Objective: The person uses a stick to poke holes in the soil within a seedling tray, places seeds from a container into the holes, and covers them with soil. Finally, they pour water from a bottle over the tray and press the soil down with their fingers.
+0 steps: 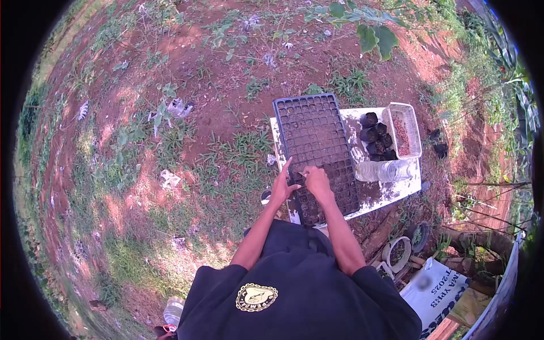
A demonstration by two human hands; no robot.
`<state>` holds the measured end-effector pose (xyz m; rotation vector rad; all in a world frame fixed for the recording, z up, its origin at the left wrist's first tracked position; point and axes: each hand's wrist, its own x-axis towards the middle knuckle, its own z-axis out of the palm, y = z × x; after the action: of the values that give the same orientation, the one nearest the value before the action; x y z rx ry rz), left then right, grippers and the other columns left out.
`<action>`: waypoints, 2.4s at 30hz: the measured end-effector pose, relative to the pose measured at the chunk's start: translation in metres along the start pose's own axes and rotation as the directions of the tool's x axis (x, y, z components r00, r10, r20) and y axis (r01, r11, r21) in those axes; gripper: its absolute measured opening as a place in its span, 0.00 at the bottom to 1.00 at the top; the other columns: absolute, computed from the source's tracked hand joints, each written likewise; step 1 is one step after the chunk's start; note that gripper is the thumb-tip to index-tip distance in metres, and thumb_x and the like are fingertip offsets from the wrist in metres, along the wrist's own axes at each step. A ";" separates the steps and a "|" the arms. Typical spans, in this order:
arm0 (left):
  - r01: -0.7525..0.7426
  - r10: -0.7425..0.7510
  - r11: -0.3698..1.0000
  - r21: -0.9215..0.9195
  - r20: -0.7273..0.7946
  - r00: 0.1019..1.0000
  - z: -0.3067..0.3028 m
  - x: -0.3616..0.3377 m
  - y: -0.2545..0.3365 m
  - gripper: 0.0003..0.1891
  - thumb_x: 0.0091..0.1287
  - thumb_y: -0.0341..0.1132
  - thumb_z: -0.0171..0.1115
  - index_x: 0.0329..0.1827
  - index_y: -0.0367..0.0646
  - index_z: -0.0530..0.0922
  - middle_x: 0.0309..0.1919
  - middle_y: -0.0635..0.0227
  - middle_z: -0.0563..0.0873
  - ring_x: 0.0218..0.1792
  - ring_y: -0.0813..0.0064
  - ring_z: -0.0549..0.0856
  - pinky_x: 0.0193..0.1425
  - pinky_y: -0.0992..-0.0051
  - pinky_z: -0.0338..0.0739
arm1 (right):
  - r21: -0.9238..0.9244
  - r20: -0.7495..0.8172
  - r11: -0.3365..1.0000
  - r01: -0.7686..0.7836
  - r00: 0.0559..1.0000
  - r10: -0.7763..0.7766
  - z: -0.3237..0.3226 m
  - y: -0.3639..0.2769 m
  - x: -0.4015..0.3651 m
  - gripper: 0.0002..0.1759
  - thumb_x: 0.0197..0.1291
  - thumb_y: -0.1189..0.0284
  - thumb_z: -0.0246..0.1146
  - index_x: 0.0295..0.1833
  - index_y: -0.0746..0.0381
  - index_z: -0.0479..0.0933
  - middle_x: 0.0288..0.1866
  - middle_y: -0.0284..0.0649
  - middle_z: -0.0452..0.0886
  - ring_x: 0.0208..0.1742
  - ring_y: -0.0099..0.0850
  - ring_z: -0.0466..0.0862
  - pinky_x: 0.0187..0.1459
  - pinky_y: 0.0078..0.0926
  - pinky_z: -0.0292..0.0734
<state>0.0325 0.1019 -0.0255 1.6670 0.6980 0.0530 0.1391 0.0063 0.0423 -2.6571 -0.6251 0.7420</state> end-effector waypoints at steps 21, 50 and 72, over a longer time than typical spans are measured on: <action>-0.035 0.036 0.998 0.044 -0.009 0.999 -0.001 -0.002 0.003 0.58 0.45 0.24 0.78 0.80 0.65 0.53 0.41 0.50 0.83 0.43 0.53 0.82 0.50 0.59 0.76 | 0.043 0.000 0.999 -0.001 1.000 0.001 0.011 0.005 0.007 0.09 0.62 0.73 0.61 0.45 0.57 0.84 0.43 0.59 0.84 0.51 0.56 0.83 0.52 0.50 0.78; -0.046 0.046 0.999 0.016 0.015 0.999 -0.003 -0.005 0.009 0.58 0.46 0.23 0.78 0.79 0.63 0.53 0.54 0.48 0.81 0.49 0.50 0.82 0.55 0.58 0.76 | -0.035 0.062 0.999 -0.008 0.998 0.011 0.010 -0.006 -0.003 0.08 0.60 0.73 0.62 0.44 0.58 0.84 0.42 0.60 0.84 0.50 0.57 0.83 0.50 0.52 0.78; -0.049 0.049 0.998 0.034 0.015 0.999 -0.004 -0.007 0.013 0.56 0.48 0.23 0.76 0.79 0.65 0.53 0.59 0.47 0.79 0.56 0.47 0.80 0.62 0.57 0.75 | 0.095 0.067 0.995 0.002 0.998 -0.008 0.016 0.002 -0.004 0.07 0.61 0.76 0.59 0.43 0.60 0.81 0.42 0.58 0.84 0.51 0.59 0.82 0.50 0.51 0.78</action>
<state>0.0307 0.1012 -0.0109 1.7156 0.6506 0.0641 0.1278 0.0052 0.0296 -2.5520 -0.5980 0.8418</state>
